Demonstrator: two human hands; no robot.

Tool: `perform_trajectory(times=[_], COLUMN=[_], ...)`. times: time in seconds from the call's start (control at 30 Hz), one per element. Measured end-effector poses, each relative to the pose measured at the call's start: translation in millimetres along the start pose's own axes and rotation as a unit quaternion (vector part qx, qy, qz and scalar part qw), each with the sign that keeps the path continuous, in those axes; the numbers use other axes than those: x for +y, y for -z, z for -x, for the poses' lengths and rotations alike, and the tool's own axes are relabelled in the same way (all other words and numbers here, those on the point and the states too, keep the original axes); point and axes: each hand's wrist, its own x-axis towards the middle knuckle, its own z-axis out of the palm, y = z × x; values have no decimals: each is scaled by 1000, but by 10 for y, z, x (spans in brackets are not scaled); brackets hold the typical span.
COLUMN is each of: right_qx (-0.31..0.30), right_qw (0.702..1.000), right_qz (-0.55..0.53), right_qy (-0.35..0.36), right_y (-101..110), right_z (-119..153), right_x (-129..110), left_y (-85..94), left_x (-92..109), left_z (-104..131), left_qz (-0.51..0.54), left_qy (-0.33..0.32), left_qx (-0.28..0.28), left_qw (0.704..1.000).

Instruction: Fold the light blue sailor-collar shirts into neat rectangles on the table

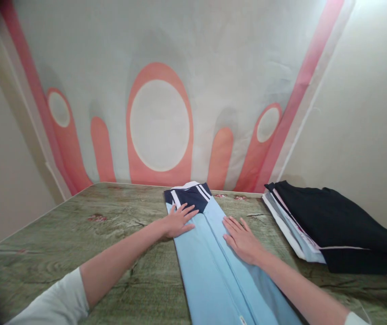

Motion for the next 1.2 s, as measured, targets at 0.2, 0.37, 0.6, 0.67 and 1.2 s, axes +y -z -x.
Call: perform_trajectory(times=[0.2,0.37,0.6,0.67,1.2], right_qx=[41,51,11,22,33], right_qw=[986,983,991,989,960], right_qz=[43,63,61,55,136], right_qy=[-154,-167,-123,-138,-242], right_y=[-105,-55,453,525,131], right_z=[78,62,-612,-888,-542], right_x=[-673,-1420,-1098,-766,-330], left_y=[46,159,56,-31,318], left_x=[-410,-432,336,534,-417], left_z=[-317,-562,91,404,580], left_qz=[-63,-104,-56,-5,-28], left_qy=[10,94,139,122,-63], left_qx=[42,24,1,-33,-48], left_qw=[997,990,989,992,997])
